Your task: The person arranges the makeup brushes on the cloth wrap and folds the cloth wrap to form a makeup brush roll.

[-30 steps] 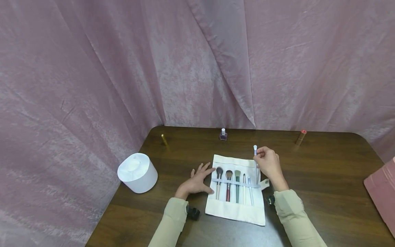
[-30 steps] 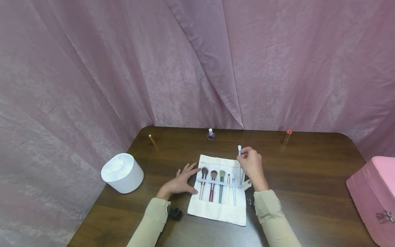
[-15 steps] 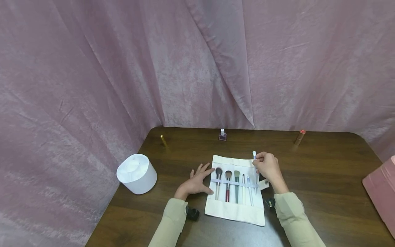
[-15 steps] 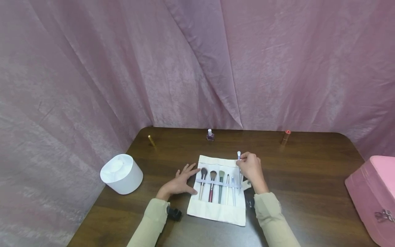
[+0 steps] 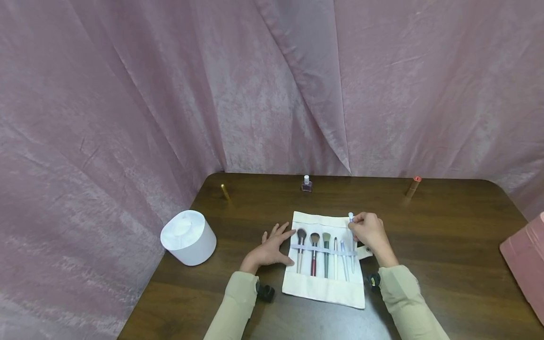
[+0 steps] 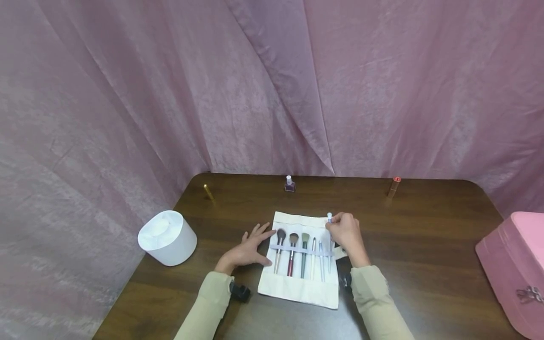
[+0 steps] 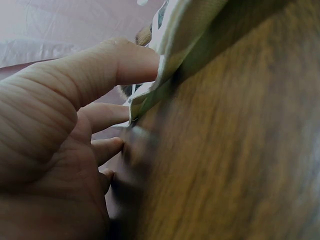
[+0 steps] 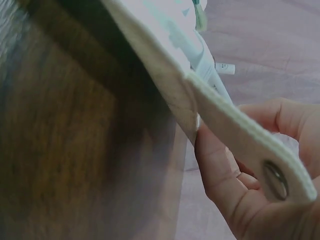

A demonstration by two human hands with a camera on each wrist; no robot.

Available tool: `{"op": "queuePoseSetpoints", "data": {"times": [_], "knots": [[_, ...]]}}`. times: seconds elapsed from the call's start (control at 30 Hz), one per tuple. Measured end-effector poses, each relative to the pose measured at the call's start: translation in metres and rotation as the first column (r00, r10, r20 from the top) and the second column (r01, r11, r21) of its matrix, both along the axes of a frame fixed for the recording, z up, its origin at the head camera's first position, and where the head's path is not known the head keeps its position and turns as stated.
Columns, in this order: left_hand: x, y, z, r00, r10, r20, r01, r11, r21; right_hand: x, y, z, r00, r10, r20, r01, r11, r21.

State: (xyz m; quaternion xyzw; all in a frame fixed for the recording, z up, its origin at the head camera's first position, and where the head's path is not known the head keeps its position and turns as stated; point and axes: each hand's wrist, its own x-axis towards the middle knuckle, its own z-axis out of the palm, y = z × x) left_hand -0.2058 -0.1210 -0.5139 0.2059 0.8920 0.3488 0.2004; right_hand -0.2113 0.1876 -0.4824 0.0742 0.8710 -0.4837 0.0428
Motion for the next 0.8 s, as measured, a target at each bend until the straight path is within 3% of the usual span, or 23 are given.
{"op": "queuePoseSetpoints", "data": {"times": [0.37, 0.8], "knots": [[0.0016, 0.0003, -0.0018, 1.000, 0.007, 0.007, -0.008, 1.000, 0.003, 0.0065, -0.0010, 0.0012, 0.999, 0.003, 0.042, -0.003, 1.000, -0.002], [0.0010, -0.0001, -0.0011, 1.000, 0.014, 0.002, -0.015, 1.000, 0.017, 0.0101, 0.0009, 0.0005, 0.999, 0.011, 0.033, -0.013, 0.997, 0.077]]}}
